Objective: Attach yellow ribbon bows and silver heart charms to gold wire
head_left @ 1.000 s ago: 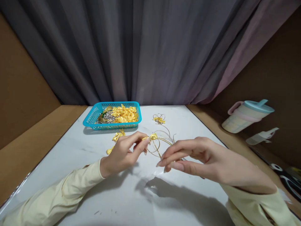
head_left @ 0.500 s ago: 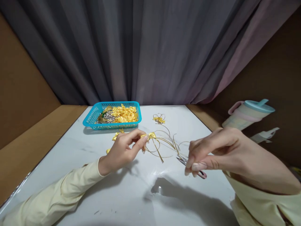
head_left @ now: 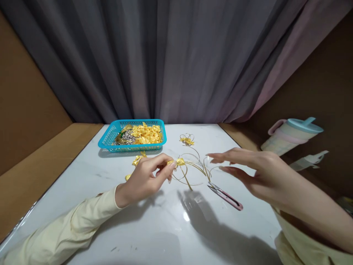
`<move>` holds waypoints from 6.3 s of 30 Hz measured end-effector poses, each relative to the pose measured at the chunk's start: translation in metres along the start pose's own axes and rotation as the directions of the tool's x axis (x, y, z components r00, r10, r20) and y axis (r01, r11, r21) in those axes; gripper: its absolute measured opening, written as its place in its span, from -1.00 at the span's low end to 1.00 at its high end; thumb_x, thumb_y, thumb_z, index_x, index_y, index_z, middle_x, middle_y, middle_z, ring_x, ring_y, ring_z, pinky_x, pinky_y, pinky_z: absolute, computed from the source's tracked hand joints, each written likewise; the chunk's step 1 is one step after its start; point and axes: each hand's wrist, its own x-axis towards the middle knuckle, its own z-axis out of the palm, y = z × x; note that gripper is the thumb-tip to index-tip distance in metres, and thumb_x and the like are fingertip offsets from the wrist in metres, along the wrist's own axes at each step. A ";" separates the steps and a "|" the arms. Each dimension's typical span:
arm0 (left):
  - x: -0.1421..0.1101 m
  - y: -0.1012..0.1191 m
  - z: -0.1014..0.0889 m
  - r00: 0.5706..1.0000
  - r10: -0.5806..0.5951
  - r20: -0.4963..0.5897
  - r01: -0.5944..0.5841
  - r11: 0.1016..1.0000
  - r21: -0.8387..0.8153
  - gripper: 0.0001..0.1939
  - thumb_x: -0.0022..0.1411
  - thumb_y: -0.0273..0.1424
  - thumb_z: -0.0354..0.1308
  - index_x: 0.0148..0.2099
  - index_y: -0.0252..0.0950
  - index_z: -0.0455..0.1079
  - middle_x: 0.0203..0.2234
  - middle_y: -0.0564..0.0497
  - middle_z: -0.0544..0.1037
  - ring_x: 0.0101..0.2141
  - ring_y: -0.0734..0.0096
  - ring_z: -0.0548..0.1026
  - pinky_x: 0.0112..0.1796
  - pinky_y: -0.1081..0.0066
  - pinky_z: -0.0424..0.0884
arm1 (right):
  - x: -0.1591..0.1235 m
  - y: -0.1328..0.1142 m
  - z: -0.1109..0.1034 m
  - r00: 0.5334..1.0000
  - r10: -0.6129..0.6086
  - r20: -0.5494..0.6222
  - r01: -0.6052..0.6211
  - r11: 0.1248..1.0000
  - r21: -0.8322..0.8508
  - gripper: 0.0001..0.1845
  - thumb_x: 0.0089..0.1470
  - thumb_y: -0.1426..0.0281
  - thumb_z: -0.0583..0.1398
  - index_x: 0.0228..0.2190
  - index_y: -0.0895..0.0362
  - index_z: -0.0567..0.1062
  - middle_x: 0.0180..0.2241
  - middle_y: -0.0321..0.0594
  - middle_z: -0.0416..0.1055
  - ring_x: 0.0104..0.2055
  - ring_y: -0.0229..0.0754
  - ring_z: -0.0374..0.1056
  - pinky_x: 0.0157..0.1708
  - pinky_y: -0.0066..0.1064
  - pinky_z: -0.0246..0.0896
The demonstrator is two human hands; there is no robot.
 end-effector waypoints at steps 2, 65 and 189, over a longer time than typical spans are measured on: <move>0.000 0.005 -0.001 0.999 -0.032 0.034 0.032 0.999 -0.002 -0.79 0.28 -0.39 -0.04 -0.40 -0.31 0.29 -0.61 0.09 0.40 -0.53 0.52 0.34 -0.46 0.49 0.28 | 0.002 -0.008 0.011 0.996 -0.057 -0.064 0.056 0.998 -0.027 -0.82 0.06 0.53 0.14 -0.28 0.17 0.51 -0.30 -0.14 0.49 -0.27 -0.16 0.40 -0.31 -0.36 0.30; 0.007 -0.005 0.001 0.848 -0.365 0.385 0.306 0.929 0.208 -0.73 0.20 -0.37 -0.05 -0.53 -0.33 0.25 -0.69 0.10 0.40 -0.66 0.58 0.26 -0.61 0.56 0.10 | 0.032 0.030 0.049 0.774 -0.008 0.633 -0.500 0.607 0.618 -0.85 0.00 0.43 0.21 -0.49 0.19 0.30 -0.54 -0.37 0.23 -0.57 -0.43 0.05 -0.60 -0.57 -0.09; -0.008 -0.016 0.015 0.820 0.564 -0.096 -0.500 0.788 0.360 -0.89 0.21 -0.63 -0.03 -0.26 -0.36 0.25 -0.60 0.05 0.36 -0.58 0.50 0.25 -0.53 0.46 0.25 | 0.017 -0.028 0.056 0.956 0.278 0.098 -0.285 0.791 0.541 -0.77 0.16 0.30 0.09 -0.39 0.18 0.44 -0.65 -0.38 0.17 -0.61 -0.39 0.03 -0.63 -0.54 -0.05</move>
